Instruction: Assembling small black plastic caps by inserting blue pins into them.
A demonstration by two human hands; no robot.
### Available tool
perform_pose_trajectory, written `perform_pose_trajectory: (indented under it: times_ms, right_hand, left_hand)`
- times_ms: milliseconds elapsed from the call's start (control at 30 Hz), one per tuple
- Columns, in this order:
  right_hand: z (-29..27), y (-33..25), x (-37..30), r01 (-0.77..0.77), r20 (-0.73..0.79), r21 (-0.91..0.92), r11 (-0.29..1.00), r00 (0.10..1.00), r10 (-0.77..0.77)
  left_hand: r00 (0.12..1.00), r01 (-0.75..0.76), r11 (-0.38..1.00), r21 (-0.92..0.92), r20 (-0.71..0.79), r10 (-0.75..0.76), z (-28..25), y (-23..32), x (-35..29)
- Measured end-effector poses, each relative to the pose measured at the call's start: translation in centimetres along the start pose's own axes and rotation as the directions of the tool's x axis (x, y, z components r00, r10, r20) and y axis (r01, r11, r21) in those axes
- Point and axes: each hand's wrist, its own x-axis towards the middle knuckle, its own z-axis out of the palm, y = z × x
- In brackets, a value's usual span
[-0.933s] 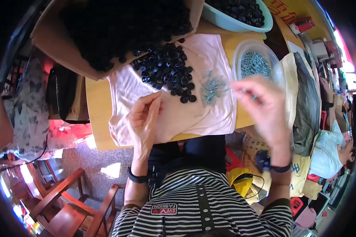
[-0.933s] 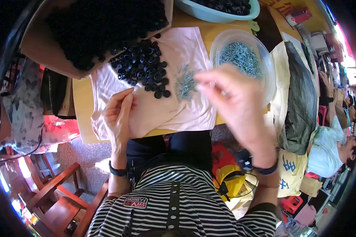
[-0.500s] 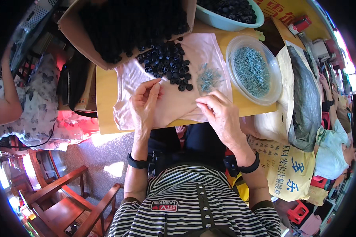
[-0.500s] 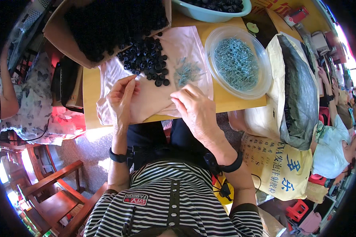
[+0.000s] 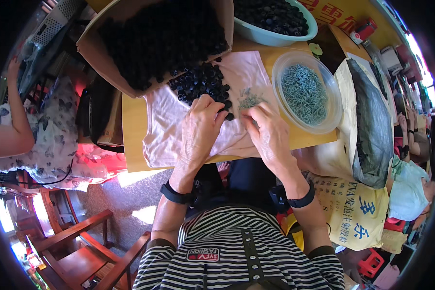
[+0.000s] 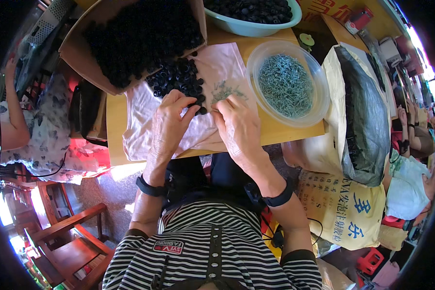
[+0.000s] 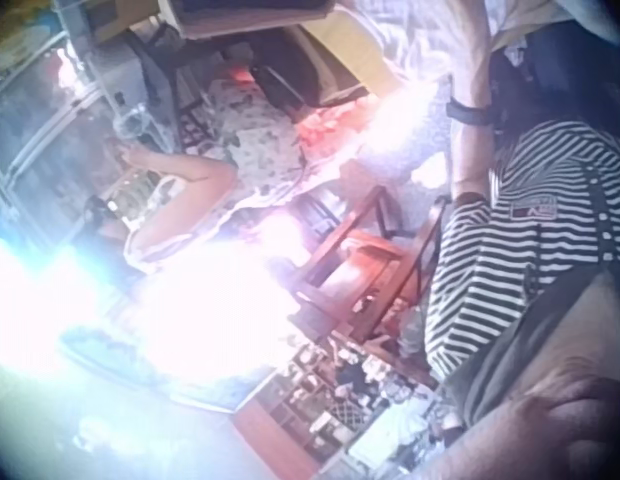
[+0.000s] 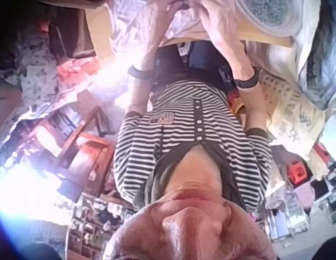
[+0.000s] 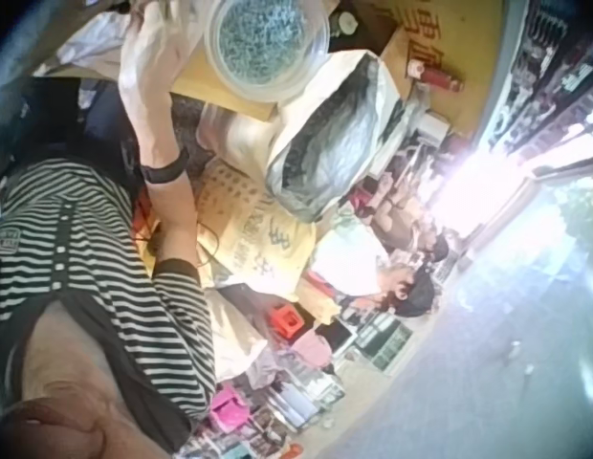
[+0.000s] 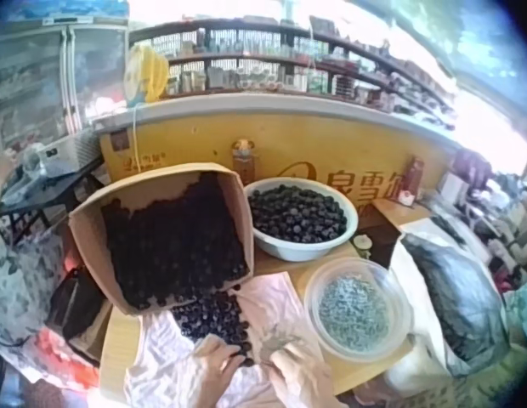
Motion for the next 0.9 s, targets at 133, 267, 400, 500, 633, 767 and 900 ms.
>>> perform_pose_trajectory:
  times_ms: [133,267,400,500,633,767,900]
  right_hand:
    - [-0.3,-0.1,-0.3,-0.020,0.021,0.029,0.999,1.000,0.019]
    - [-0.2,0.3,-0.5,-0.073,0.034,0.165,0.984,0.997,0.068]
    - [-0.4,-0.8,-0.2,-0.125,0.071,0.425,0.896,0.992,0.105]
    - [0.6,-1.0,0.1,-0.023,0.031,0.572,0.820,1.000,0.007]
    - [0.5,-2.2,0.2,-0.211,0.211,0.640,0.739,0.973,0.095]
    - [0.9,-2.2,0.1,-0.358,0.319,0.729,0.583,0.932,0.173]
    - [-0.1,-2.7,0.3,-0.432,0.391,0.696,0.574,0.898,0.202]
  left_hand:
    - [1.000,-0.007,1.000,-0.017,0.026,0.008,0.0,0.1,0.4]
    - [1.000,0.030,0.986,-0.166,0.005,-0.030,-0.2,-0.1,0.1]
    - [0.982,0.189,0.846,-0.499,0.068,-0.179,-0.8,-0.6,-1.2]
    - [0.943,0.313,0.541,-0.780,0.190,-0.272,-1.1,-1.0,-2.2]
    - [0.901,0.390,0.353,-0.850,0.275,-0.335,-1.6,-1.3,-3.0]
    - [0.941,0.268,0.396,-0.878,0.150,-0.304,-1.6,-0.9,-3.3]
    - [0.979,0.171,0.672,-0.721,0.045,-0.200,-1.6,-0.5,-3.4]
